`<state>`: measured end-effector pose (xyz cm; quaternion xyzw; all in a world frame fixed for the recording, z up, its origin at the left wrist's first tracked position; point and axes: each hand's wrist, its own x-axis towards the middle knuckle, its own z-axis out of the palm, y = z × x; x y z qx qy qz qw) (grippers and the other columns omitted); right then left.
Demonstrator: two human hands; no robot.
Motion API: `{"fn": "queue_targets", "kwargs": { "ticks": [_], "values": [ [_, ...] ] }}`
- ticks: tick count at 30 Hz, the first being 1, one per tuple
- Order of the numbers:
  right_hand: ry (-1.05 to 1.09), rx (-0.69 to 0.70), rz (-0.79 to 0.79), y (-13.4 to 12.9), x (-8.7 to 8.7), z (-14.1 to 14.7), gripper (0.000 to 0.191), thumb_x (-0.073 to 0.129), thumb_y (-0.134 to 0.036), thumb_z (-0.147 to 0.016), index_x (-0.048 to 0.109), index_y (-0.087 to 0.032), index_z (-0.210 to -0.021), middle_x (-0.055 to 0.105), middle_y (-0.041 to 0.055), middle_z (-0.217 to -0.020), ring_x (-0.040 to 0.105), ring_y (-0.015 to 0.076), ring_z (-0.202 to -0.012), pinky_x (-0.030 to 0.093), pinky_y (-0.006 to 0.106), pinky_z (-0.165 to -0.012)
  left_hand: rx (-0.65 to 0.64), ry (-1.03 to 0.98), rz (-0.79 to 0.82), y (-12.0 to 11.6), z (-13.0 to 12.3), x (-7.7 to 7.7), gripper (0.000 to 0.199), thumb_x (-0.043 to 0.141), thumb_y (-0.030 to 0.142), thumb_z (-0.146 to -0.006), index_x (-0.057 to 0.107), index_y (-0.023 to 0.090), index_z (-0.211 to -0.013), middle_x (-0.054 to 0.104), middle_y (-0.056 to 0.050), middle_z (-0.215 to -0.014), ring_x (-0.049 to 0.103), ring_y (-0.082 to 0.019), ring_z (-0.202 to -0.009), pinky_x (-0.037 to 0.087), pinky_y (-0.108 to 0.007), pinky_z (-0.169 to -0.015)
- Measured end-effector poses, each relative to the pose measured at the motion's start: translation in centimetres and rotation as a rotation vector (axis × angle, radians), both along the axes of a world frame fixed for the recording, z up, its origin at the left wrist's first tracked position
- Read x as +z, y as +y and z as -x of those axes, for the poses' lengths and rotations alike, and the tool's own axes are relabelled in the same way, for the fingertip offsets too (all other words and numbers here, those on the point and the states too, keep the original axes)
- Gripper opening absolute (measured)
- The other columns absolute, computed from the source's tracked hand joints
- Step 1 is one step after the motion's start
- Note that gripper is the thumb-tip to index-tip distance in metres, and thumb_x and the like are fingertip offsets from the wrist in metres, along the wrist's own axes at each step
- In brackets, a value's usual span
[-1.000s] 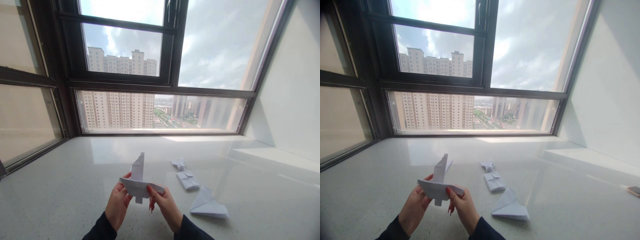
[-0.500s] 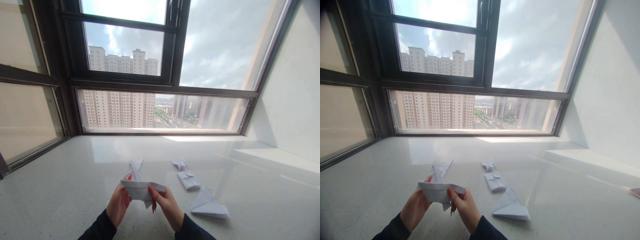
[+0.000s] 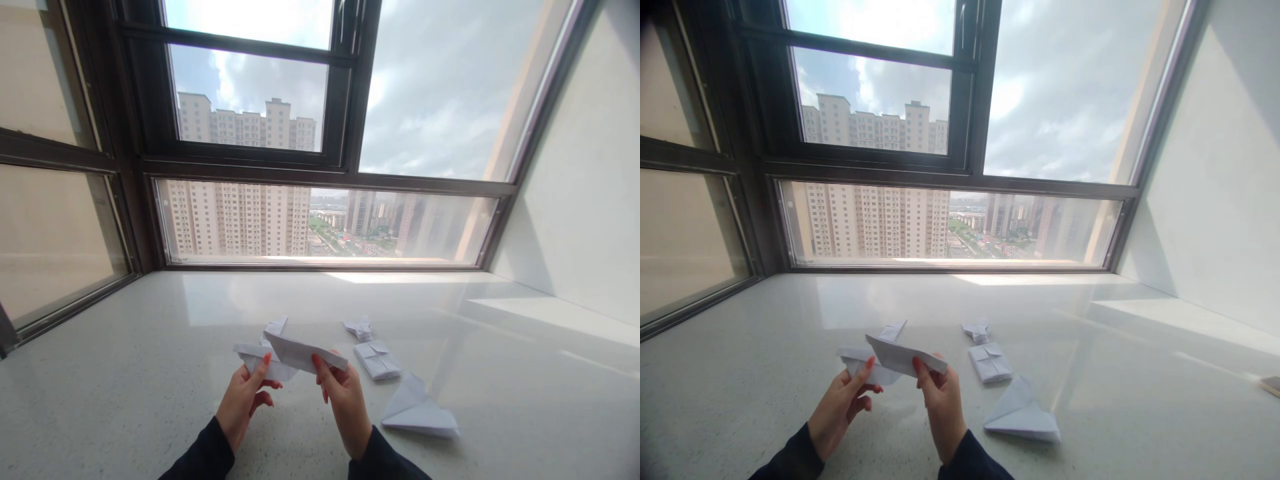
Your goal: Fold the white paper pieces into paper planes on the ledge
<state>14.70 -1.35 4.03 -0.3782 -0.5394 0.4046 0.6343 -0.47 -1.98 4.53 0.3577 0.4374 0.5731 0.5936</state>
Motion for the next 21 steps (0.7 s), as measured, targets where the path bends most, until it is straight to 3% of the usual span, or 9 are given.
{"fn": "queue_targets", "kwargs": {
  "ticks": [7,21],
  "values": [
    [-0.063,0.123,0.095,0.1,-0.5,0.3,0.036,0.058,-0.048,-0.065,0.056,-0.012,-0.066,0.050,-0.0025,-0.045,0.036,0.0056,-0.035,0.025,0.017,-0.029,-0.107,0.030,-0.008,-0.6,-0.5,0.0,0.034,0.071,0.034,-0.053,0.061,0.012,-0.077,0.064,-0.008,-0.070,0.059,-0.020,-0.067,0.046,-0.026,-0.049],
    [-0.118,0.119,0.186,0.4,-0.8,0.2,0.040,0.057,-0.051,-0.064,0.057,-0.011,-0.068,0.051,-0.0027,-0.043,0.040,0.0069,-0.034,0.025,0.016,-0.027,-0.304,-0.021,-0.092,-1.0,-0.4,0.2,0.033,0.071,0.026,-0.054,0.065,0.010,-0.083,0.067,-0.013,-0.081,0.059,-0.027,-0.082,0.045,-0.037,-0.071]
  ]
}}
